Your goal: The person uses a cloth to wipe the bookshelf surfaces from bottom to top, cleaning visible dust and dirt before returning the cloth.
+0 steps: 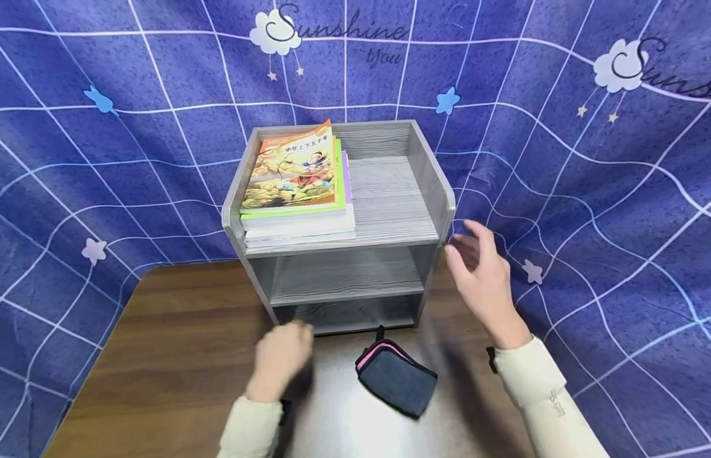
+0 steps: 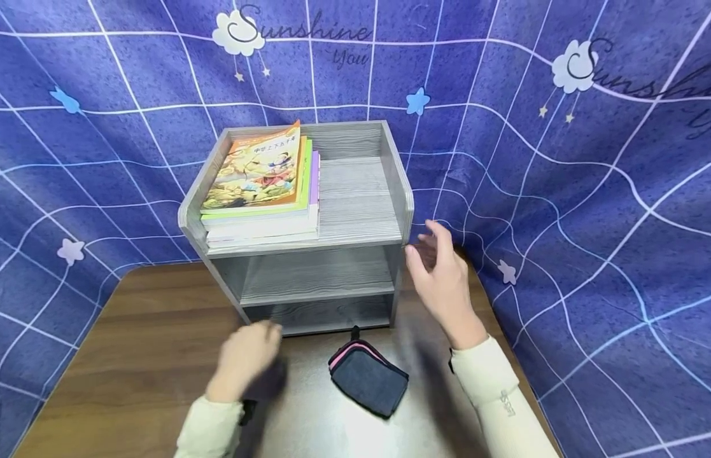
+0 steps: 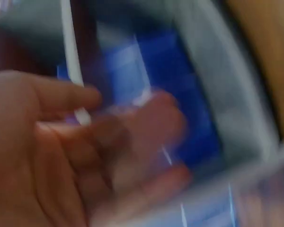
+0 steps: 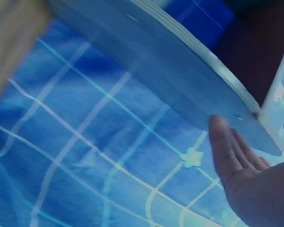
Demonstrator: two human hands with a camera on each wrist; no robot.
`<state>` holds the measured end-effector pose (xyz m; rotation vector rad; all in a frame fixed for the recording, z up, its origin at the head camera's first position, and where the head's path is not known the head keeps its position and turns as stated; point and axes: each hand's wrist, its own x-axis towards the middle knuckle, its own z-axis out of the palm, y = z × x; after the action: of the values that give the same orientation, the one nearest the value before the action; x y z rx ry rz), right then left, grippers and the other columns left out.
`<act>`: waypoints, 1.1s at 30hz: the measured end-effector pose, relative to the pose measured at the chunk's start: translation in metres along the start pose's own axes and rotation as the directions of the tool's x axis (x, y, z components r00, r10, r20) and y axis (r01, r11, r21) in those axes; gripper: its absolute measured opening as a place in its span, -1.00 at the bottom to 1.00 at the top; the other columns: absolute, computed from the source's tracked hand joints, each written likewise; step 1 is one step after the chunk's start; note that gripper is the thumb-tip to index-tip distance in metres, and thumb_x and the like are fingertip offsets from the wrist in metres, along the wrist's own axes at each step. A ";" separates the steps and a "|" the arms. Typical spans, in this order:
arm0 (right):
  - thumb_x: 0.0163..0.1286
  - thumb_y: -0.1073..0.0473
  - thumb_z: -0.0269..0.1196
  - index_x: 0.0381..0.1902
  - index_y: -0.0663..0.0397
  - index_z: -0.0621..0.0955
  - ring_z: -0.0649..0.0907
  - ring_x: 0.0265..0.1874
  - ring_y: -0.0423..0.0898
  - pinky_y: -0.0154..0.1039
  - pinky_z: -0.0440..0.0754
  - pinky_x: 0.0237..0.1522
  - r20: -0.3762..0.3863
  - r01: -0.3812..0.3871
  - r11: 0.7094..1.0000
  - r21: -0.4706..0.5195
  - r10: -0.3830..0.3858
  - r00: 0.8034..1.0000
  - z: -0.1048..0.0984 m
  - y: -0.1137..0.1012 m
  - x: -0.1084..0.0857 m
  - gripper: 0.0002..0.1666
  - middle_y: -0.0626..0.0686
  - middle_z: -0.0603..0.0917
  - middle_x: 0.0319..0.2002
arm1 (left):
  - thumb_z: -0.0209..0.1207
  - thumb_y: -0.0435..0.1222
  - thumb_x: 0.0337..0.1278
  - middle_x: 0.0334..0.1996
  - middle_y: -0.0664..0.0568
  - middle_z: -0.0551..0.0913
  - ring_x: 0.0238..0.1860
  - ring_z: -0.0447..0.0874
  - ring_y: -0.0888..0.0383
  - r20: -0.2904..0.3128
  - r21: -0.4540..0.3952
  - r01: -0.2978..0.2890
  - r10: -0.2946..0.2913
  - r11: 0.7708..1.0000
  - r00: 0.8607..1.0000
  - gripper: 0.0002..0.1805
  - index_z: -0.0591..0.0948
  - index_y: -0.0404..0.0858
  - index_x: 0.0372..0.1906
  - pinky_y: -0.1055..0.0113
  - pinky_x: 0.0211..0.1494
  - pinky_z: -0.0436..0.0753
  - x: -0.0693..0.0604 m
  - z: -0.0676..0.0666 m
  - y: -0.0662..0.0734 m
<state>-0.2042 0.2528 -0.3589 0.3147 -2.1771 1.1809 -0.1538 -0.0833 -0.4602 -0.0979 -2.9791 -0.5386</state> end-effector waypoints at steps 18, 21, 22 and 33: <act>0.39 0.23 0.06 0.47 0.11 0.31 0.45 0.23 0.04 -0.07 0.28 0.33 0.143 -0.257 0.924 0.282 0.225 0.964 0.043 0.004 0.041 -0.32 0.25 0.50 0.27 | 0.39 0.13 -0.09 -0.10 0.04 0.60 -0.03 0.57 0.05 0.171 0.481 -0.602 0.605 0.637 0.777 -0.54 0.60 0.08 -0.05 0.11 0.12 0.52 -0.014 0.131 0.107; 0.27 0.29 0.05 0.45 0.13 0.34 0.49 0.17 0.03 -0.10 0.32 0.29 0.100 -0.258 0.912 0.318 0.238 0.966 0.046 0.001 0.045 -0.26 0.24 0.53 0.22 | 0.24 -0.08 0.16 -0.18 0.07 0.61 -0.13 0.57 0.09 0.162 0.509 -0.612 0.631 0.605 0.758 -0.80 0.63 0.10 -0.10 0.22 -0.05 0.54 -0.009 0.132 0.107; 0.23 0.30 0.05 0.43 0.15 0.36 0.50 0.15 0.04 -0.09 0.34 0.27 0.076 -0.253 0.912 0.324 0.241 0.967 0.048 0.001 0.046 -0.25 0.24 0.55 0.21 | 0.25 -0.09 0.16 -0.19 0.06 0.61 -0.14 0.57 0.09 0.174 0.509 -0.620 0.634 0.597 0.753 -0.79 0.64 0.09 -0.10 0.23 -0.08 0.55 -0.008 0.130 0.107; 0.42 0.18 0.15 0.29 0.32 0.47 0.59 0.15 0.18 0.02 0.43 0.26 -0.018 -0.185 0.948 0.258 0.196 0.980 0.062 0.004 0.047 -0.46 0.35 0.61 0.14 | 0.42 -0.23 -0.02 -0.05 -0.04 0.58 0.00 0.56 -0.02 0.207 0.335 -0.609 0.575 0.719 0.792 -0.56 0.65 0.17 0.03 0.02 -0.12 0.59 -0.003 0.122 0.078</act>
<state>-0.2685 0.2084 -0.3568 0.1865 -2.0541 1.5677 -0.1560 0.0326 -0.5469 -1.0235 -2.8140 0.1427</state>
